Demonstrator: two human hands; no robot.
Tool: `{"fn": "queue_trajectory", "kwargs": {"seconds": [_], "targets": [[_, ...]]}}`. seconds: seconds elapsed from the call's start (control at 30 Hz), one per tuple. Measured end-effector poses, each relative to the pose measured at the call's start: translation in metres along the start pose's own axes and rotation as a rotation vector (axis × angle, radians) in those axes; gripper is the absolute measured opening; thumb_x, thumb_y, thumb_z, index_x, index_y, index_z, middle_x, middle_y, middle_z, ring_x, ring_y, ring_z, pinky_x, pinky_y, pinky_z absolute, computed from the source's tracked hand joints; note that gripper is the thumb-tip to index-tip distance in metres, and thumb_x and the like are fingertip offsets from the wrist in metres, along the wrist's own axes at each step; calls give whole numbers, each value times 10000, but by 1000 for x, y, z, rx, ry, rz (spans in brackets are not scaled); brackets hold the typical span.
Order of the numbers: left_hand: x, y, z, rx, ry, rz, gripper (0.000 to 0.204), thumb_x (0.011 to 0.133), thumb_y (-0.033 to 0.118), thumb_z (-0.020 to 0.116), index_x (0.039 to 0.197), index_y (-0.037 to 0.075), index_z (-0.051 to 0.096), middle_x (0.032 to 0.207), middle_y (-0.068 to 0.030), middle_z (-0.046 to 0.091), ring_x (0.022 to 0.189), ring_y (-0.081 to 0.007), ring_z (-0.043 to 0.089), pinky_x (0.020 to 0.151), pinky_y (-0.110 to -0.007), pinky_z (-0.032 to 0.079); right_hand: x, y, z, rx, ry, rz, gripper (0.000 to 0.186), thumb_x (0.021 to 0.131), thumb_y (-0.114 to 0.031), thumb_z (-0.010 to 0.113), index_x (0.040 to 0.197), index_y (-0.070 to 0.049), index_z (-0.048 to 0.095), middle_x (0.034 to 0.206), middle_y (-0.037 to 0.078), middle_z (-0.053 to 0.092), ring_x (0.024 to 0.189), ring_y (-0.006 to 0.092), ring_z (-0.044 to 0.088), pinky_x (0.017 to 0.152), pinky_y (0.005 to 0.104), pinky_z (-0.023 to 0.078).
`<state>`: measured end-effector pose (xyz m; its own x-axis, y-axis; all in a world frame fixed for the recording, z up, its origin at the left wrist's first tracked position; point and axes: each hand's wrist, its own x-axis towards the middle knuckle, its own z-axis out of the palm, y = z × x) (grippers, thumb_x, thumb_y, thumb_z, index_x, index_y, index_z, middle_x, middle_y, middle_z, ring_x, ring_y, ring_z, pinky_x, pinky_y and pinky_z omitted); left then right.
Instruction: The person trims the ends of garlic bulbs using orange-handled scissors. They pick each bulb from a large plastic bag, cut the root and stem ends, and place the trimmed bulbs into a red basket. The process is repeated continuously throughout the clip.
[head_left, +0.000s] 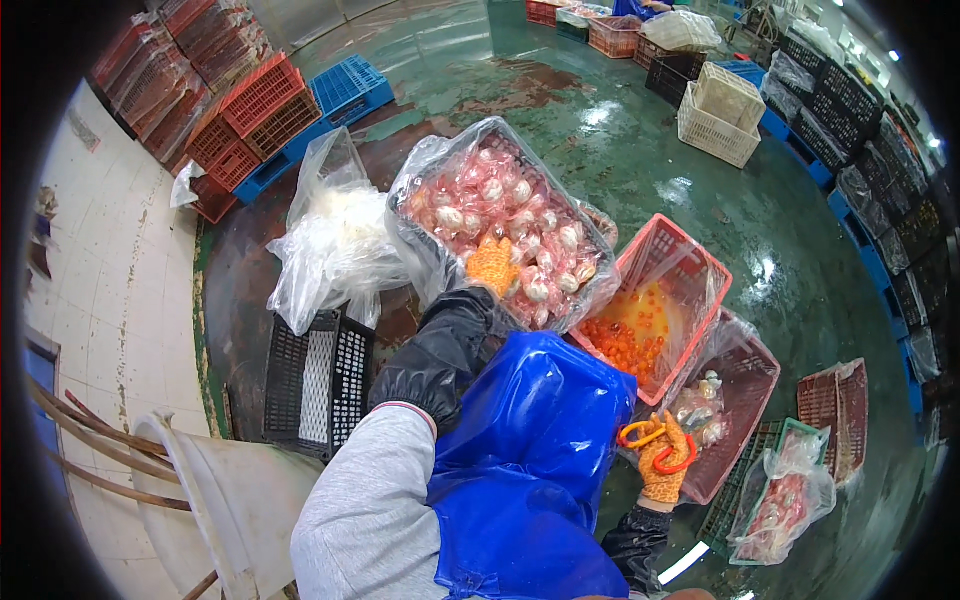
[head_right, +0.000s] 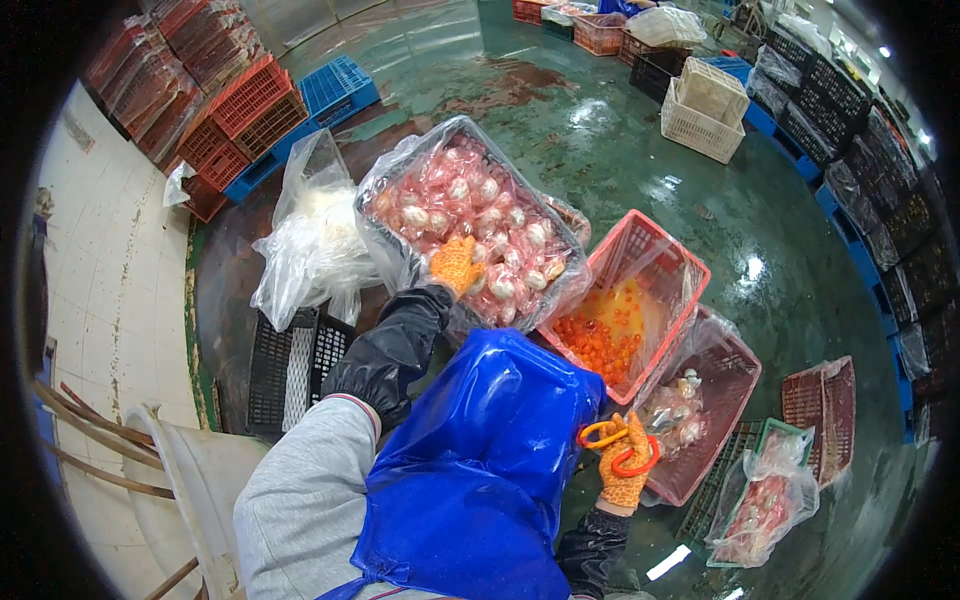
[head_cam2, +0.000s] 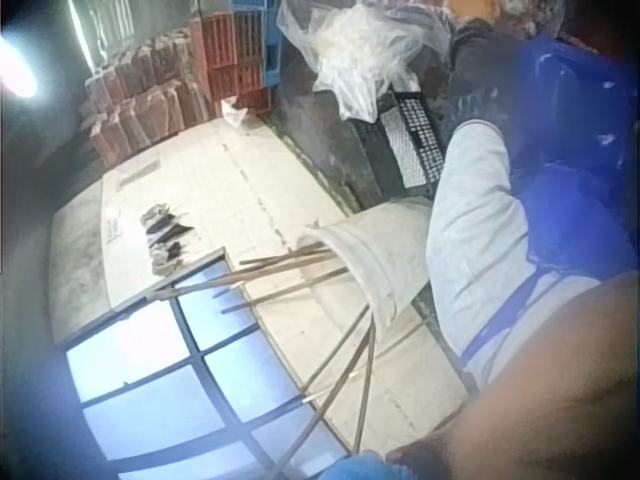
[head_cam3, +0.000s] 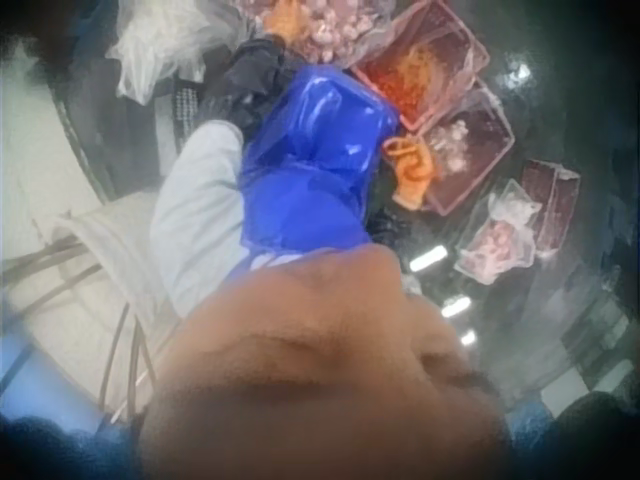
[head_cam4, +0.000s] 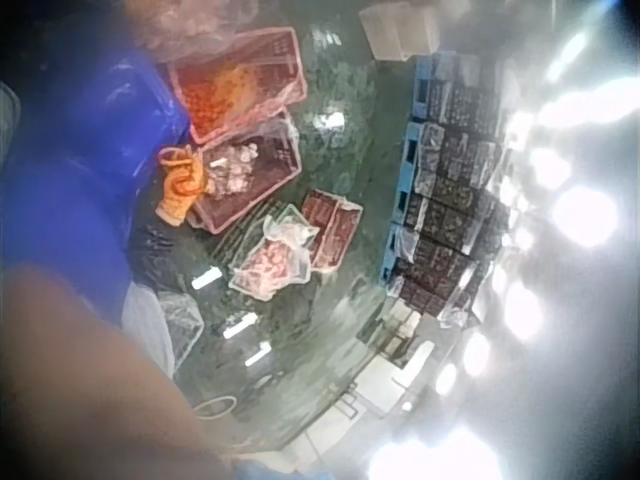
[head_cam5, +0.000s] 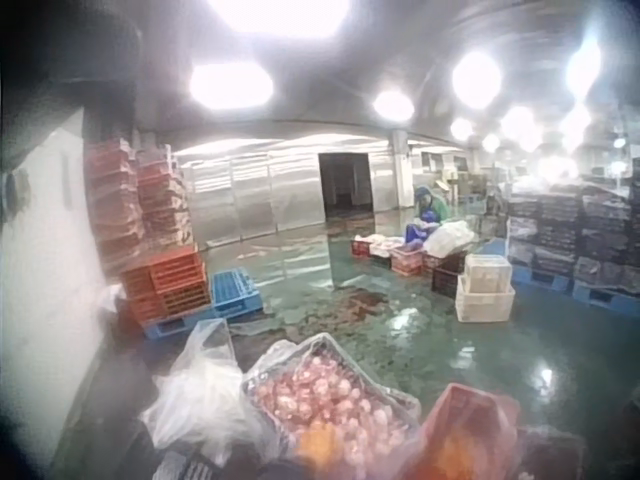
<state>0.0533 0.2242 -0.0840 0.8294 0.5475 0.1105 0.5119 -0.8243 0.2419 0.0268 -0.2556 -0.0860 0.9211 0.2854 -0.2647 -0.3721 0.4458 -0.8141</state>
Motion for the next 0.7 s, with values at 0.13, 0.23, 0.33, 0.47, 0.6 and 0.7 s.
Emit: {"fn": "queue_trajectory", "kwargs": {"seconds": [0.13,0.23,0.33,0.47,0.6,0.7], "targets": [[18,-5,2,-629,2,-275,528,775,306,693,1206,60,511,1075,-165,615,919,-291,617,818,-424,484,2,-7,12,22,43,68,338,933,-81,513,1264,-12,508,1117,205,593,959,261,619,813,340,544],[11,-21,2,-1639,-36,-361,268,844,138,648,1078,77,534,903,-84,620,798,-263,626,719,-383,516,3,-10,23,-3,55,55,391,921,-177,561,1281,-43,485,1033,177,613,879,241,617,752,340,535],[-6,2,-29,-1317,52,81,254,877,174,611,1101,90,527,995,-101,586,886,-278,595,761,-401,509,3,-18,36,25,63,50,347,937,-187,546,1245,-33,500,987,160,625,811,208,615,696,316,533],[-43,58,-71,57,320,849,339,915,289,567,1191,101,509,1204,-162,534,1075,-322,544,865,-448,496,15,-16,49,-92,-14,-4,430,889,-91,594,1299,-92,463,944,134,627,710,158,611,610,259,510],[-64,111,-56,2575,795,830,524,899,435,551,1273,77,476,1283,-208,498,1164,-363,499,965,-512,439,17,-32,117,-986,-5,-574,491,864,-89,616,1333,-71,473,975,128,599,815,200,589,707,303,491],[-72,143,-38,3224,760,598,606,886,488,550,1277,32,469,1284,-222,495,1180,-378,486,994,-533,415,-2,-59,176,-1023,3,-601,523,822,-75,649,1320,-46,492,1031,175,587,926,289,583,768,348,479]]}}
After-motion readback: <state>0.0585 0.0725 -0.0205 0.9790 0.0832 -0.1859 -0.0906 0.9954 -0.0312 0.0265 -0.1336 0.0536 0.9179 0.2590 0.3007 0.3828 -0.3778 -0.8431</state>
